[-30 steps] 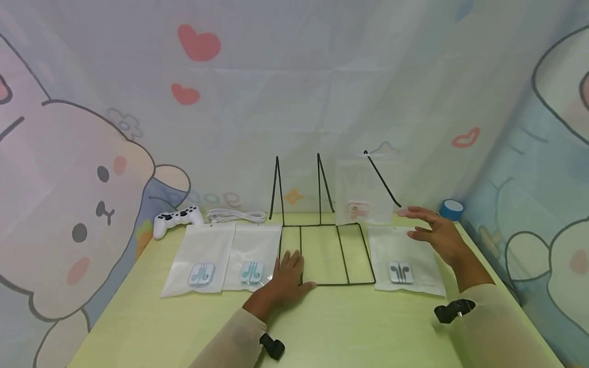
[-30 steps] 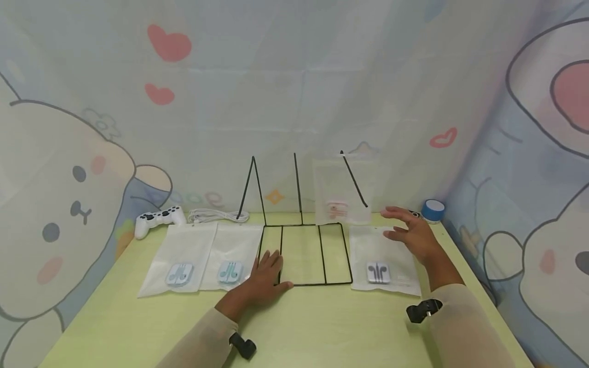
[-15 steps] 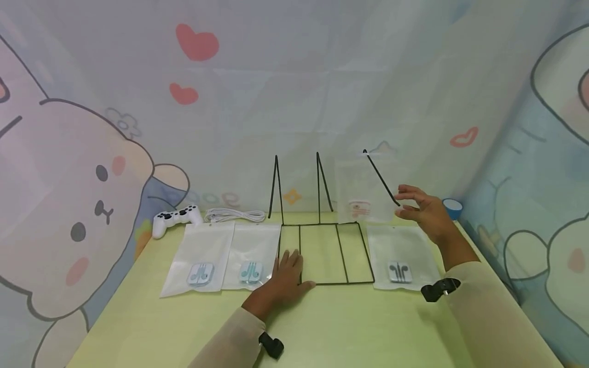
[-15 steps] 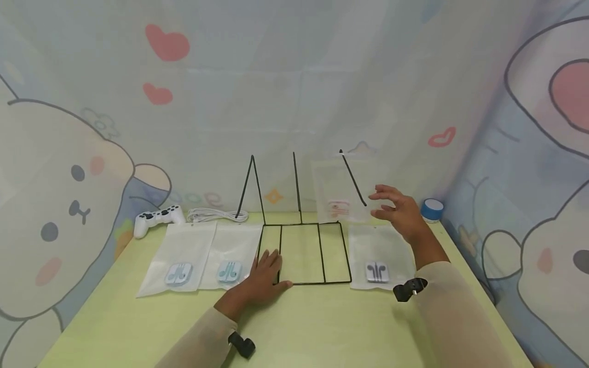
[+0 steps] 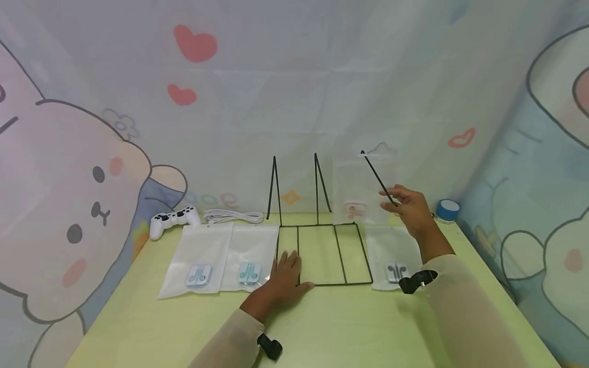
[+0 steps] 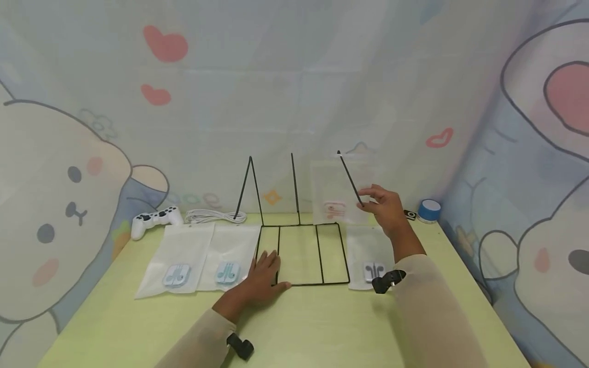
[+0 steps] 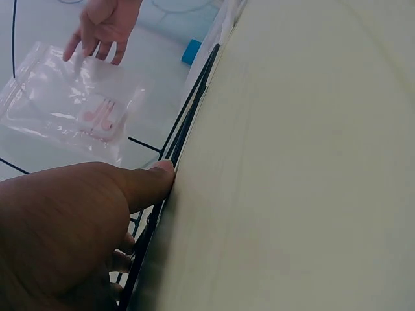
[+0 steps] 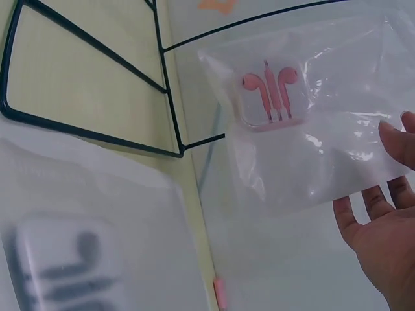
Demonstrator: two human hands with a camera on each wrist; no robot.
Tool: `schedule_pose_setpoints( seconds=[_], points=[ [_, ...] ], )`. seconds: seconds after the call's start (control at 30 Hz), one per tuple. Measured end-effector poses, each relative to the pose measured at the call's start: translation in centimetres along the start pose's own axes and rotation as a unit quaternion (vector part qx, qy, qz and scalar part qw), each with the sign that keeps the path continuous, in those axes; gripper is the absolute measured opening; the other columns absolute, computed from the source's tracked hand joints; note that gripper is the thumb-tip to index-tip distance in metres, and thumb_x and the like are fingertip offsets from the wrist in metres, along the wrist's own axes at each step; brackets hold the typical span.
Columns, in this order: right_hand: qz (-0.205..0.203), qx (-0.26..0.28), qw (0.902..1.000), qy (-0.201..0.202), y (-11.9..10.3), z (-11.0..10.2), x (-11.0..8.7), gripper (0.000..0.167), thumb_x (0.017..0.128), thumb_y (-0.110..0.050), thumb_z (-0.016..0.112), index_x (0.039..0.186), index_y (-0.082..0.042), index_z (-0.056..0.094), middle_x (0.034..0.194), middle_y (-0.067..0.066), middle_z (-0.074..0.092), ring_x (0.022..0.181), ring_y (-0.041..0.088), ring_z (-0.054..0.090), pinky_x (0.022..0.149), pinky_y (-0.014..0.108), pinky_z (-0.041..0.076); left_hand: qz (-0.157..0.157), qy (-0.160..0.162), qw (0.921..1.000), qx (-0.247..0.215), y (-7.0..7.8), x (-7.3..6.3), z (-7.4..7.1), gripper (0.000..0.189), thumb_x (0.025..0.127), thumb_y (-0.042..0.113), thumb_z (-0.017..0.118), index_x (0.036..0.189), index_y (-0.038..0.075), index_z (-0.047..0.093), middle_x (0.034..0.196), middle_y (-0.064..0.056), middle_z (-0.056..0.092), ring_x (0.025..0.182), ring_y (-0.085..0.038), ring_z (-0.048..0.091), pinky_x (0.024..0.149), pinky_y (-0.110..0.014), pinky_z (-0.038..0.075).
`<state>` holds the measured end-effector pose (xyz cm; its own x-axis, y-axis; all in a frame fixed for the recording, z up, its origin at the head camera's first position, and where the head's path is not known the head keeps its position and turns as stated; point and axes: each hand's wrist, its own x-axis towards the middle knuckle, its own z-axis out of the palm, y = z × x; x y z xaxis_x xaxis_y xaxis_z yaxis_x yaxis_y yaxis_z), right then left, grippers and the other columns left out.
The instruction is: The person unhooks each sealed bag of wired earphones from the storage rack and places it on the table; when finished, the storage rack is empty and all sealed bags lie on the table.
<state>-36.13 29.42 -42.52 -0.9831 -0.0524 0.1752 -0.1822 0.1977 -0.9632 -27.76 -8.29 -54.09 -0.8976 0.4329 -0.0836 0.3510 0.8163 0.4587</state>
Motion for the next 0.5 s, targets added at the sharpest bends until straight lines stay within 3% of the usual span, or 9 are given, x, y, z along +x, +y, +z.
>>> schedule_pose_setpoints(
  seconds=[0.17, 0.33, 0.5],
  points=[
    [-0.006, 0.02, 0.9995, 0.024, 0.6, 0.8, 0.5, 0.042, 0.1, 0.0, 0.076, 0.14, 0.01, 0.067, 0.179, 0.018, 0.033, 0.172, 0.035, 0.019, 0.134, 0.064, 0.026, 0.005, 0.002, 1.0, -0.002, -0.1, -0.1, -0.1, 0.088, 0.111, 0.052, 0.057, 0.171, -0.004, 0.026, 0.182, -0.023, 0.018, 0.171, -0.049, 0.007, 0.136, -0.069, 0.006],
    [-0.004, -0.03, 0.9988, 0.037, 0.8, 1.3, 0.7, 0.036, 0.103, -0.008, 0.076, 0.137, 0.005, 0.072, 0.157, 0.024, 0.055, 0.161, 0.037, 0.038, 0.132, 0.059, 0.034, 0.008, 0.003, 1.0, 0.004, -0.4, -0.1, 0.2, 0.089, 0.11, 0.054, 0.058, 0.171, -0.004, 0.026, 0.182, -0.023, 0.019, 0.171, -0.048, 0.008, 0.136, -0.069, 0.008],
    [0.004, -0.063, 0.9977, 0.025, 0.7, 1.4, 0.5, 0.038, 0.109, -0.011, 0.068, 0.145, 0.0, 0.069, 0.166, 0.019, 0.052, 0.16, 0.039, 0.042, 0.124, 0.056, 0.046, 0.006, 0.004, 0.9999, 0.008, -0.6, 0.1, 0.5, 0.09, 0.11, 0.054, 0.058, 0.171, -0.003, 0.026, 0.183, -0.022, 0.018, 0.171, -0.047, 0.007, 0.136, -0.069, 0.008]
  ],
)
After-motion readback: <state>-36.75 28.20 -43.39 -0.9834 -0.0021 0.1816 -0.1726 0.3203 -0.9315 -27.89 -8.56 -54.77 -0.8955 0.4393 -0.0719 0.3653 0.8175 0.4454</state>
